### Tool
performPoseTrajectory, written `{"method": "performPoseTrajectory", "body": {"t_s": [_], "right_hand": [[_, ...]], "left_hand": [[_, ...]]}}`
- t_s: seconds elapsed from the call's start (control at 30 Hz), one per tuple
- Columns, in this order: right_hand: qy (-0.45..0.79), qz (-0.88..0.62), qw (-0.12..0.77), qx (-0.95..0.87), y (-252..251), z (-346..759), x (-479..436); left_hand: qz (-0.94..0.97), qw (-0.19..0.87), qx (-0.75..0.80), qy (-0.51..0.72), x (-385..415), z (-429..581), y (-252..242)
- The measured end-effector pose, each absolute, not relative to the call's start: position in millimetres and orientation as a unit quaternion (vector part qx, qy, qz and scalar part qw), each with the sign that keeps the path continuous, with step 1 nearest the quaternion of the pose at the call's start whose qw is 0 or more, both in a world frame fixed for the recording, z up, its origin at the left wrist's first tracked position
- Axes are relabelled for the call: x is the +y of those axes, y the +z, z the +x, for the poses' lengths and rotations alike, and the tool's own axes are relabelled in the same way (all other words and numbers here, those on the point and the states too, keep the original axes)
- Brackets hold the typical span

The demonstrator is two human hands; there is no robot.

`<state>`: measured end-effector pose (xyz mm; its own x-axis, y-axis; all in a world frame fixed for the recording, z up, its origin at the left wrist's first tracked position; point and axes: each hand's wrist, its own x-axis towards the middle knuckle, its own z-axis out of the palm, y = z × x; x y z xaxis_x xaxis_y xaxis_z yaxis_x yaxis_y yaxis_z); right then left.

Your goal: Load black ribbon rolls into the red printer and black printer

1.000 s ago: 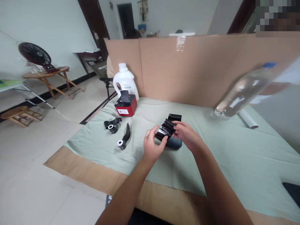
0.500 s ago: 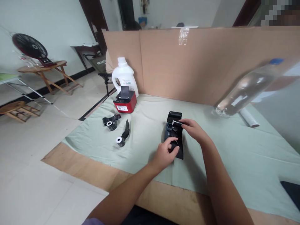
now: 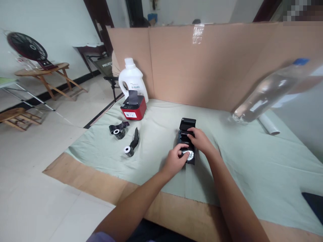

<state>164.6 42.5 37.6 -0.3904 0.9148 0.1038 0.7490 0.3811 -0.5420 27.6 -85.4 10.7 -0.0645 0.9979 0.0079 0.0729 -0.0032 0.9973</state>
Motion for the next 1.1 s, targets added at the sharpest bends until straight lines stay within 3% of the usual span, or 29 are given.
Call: {"method": "performPoseTrajectory", "body": {"t_s": [0.7,0.83,0.93,1.1], "right_hand": [[0.206,-0.588,0.177,-0.762,33.1,167.1,48.9],[0.195,-0.612,0.181,-0.745,31.9,165.1,47.8],[0.179,-0.628,0.212,-0.727,29.9,164.2,47.2],[0.240,-0.593,0.353,-0.682,29.0,163.5,51.4]], "left_hand": [[0.516,0.458,0.539,0.483,-84.9,29.5,12.0],[0.489,0.501,0.524,0.486,-84.9,31.1,10.6],[0.466,0.526,0.513,0.493,-84.0,32.1,8.3],[0.463,0.534,0.508,0.492,-83.2,31.4,5.5]]}}
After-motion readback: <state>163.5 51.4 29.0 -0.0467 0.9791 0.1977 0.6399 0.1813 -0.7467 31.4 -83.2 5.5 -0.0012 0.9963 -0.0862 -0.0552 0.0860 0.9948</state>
